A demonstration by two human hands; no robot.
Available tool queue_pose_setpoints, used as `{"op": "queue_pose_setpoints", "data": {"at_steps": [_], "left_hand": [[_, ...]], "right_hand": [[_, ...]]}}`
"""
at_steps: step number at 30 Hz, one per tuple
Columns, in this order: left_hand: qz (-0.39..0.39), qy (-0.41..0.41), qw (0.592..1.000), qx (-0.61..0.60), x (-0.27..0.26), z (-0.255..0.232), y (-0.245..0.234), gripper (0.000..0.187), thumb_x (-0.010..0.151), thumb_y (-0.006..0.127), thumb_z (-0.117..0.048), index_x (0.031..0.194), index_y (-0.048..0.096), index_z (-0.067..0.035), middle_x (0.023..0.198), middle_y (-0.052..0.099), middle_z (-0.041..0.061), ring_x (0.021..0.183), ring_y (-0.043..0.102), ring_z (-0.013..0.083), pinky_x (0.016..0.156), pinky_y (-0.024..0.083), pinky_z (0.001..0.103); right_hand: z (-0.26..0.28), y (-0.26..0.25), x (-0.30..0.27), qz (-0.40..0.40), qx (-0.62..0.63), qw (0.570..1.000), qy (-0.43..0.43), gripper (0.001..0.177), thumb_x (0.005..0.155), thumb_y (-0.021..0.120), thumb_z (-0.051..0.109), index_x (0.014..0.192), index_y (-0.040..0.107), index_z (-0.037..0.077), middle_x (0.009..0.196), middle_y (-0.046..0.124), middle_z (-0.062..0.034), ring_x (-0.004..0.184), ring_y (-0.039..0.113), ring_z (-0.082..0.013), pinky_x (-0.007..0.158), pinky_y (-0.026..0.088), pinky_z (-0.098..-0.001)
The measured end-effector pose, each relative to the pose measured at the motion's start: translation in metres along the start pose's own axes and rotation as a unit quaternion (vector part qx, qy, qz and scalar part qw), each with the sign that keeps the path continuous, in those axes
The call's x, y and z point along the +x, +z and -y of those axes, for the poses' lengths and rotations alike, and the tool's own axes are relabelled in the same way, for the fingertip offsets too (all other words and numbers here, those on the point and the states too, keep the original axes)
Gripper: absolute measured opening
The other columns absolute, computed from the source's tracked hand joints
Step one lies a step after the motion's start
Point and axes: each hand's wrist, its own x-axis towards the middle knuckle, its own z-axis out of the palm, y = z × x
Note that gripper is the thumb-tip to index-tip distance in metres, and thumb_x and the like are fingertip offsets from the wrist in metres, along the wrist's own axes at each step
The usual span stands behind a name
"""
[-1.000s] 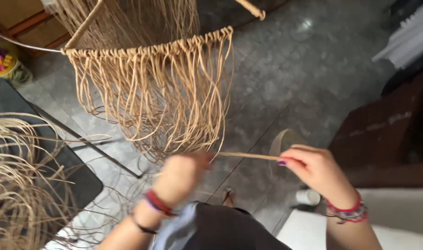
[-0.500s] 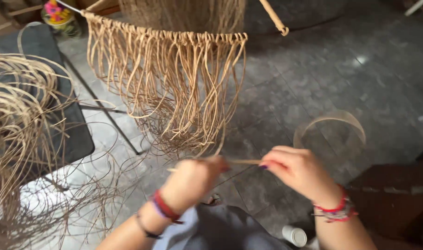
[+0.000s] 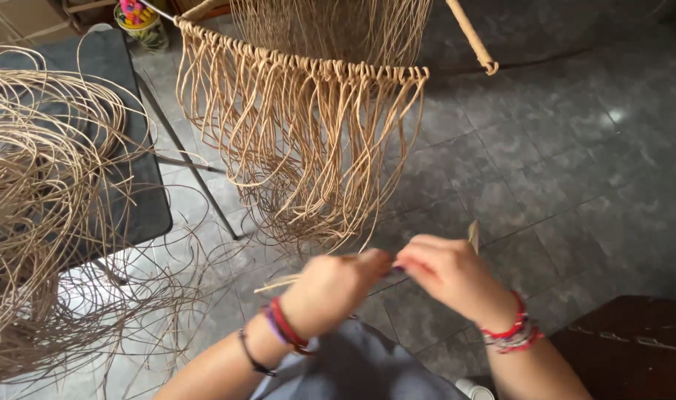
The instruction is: Weaving and knotting natural fiber strands onto a circular metal frame to create a furniture component
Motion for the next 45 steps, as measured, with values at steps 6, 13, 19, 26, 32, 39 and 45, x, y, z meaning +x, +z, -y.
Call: {"op": "queue_pose_setpoints", "data": {"at_steps": [6, 13, 19, 26, 32, 39, 45], "left_hand": [[0.044, -0.025, 0.999, 0.013, -0.015, 0.066, -0.048, 0.022, 0.097, 0.054, -0.018, 0.116, 0.065, -0.019, 0.078, 0.076, 0.012, 0.066, 0.075, 0.0404, 0.059, 0.061, 0.051], [0.015, 0.072, 0.995, -0.061, 0.015, 0.026, -0.031, 0.025, 0.096, 0.062, -0.026, 0.115, 0.06, -0.011, 0.083, 0.073, 0.017, 0.073, 0.074, 0.0438, 0.064, 0.06, 0.053], [0.038, 0.052, 0.995, -0.072, 0.029, 0.053, -0.043, 0.017, 0.096, 0.058, -0.019, 0.11, 0.066, -0.014, 0.078, 0.076, 0.016, 0.071, 0.075, 0.0426, 0.06, 0.059, 0.054], [0.074, 0.096, 0.985, -0.124, 0.05, 0.062, -0.073, 0.018, 0.103, 0.052, -0.023, 0.106, 0.067, -0.013, 0.086, 0.079, 0.012, 0.078, 0.075, 0.041, 0.063, 0.06, 0.049], [0.024, 0.076, 0.995, -0.061, 0.07, 0.048, -0.071, 0.018, 0.102, 0.057, -0.028, 0.098, 0.071, -0.019, 0.072, 0.073, 0.003, 0.06, 0.069, 0.0296, 0.056, 0.051, 0.04], [-0.061, -0.019, 0.996, -0.061, 0.091, 0.003, -0.049, 0.016, 0.102, 0.058, -0.027, 0.096, 0.068, -0.017, 0.068, 0.069, 0.003, 0.056, 0.069, 0.0268, 0.053, 0.05, 0.037], [-0.131, -0.089, 0.984, -0.082, 0.1, -0.03, -0.021, 0.013, 0.103, 0.057, -0.025, 0.1, 0.062, -0.015, 0.077, 0.07, 0.006, 0.067, 0.071, 0.0278, 0.055, 0.05, 0.04]], "right_hand": [[-0.019, -0.015, 0.001, -0.023, 0.037, 0.993, 0.108, 0.016, 0.093, 0.062, 0.009, 0.082, 0.072, 0.014, 0.073, 0.071, -0.0057, 0.068, 0.074, -0.0276, 0.062, 0.058, -0.0338], [0.004, 0.014, 0.031, -0.008, -0.044, 0.996, 0.072, 0.01, 0.09, 0.069, 0.015, 0.082, 0.073, 0.019, 0.071, 0.069, -0.0017, 0.064, 0.072, -0.0253, 0.056, 0.056, -0.0315], [-0.02, -0.008, 0.02, -0.027, 0.138, 0.971, 0.193, 0.013, 0.088, 0.066, 0.002, 0.089, 0.078, 0.009, 0.069, 0.068, -0.0051, 0.061, 0.066, -0.0187, 0.057, 0.056, -0.0325], [-0.045, -0.021, 0.006, -0.016, 0.318, 0.932, 0.172, 0.027, 0.099, 0.055, 0.006, 0.102, 0.081, 0.0, 0.064, 0.062, -0.0044, 0.049, 0.049, -0.0066, 0.048, 0.047, -0.0229], [-0.065, -0.052, 0.01, 0.173, 0.023, 0.984, 0.026, 0.014, 0.1, 0.056, 0.011, 0.089, 0.065, 0.012, 0.084, 0.051, -0.001, 0.062, 0.059, -0.0178, 0.059, 0.043, -0.0337], [-0.113, -0.088, 0.018, 0.105, -0.149, 0.982, -0.041, 0.011, 0.098, 0.061, 0.014, 0.089, 0.055, 0.013, 0.081, 0.054, -0.0029, 0.07, 0.064, -0.0248, 0.067, 0.05, -0.0419], [-0.174, -0.106, 0.023, 0.056, -0.128, 0.977, -0.162, 0.013, 0.092, 0.052, -0.002, 0.093, 0.056, 0.01, 0.079, 0.06, 0.0015, 0.059, 0.059, -0.0188, 0.05, 0.046, -0.0357]]}}
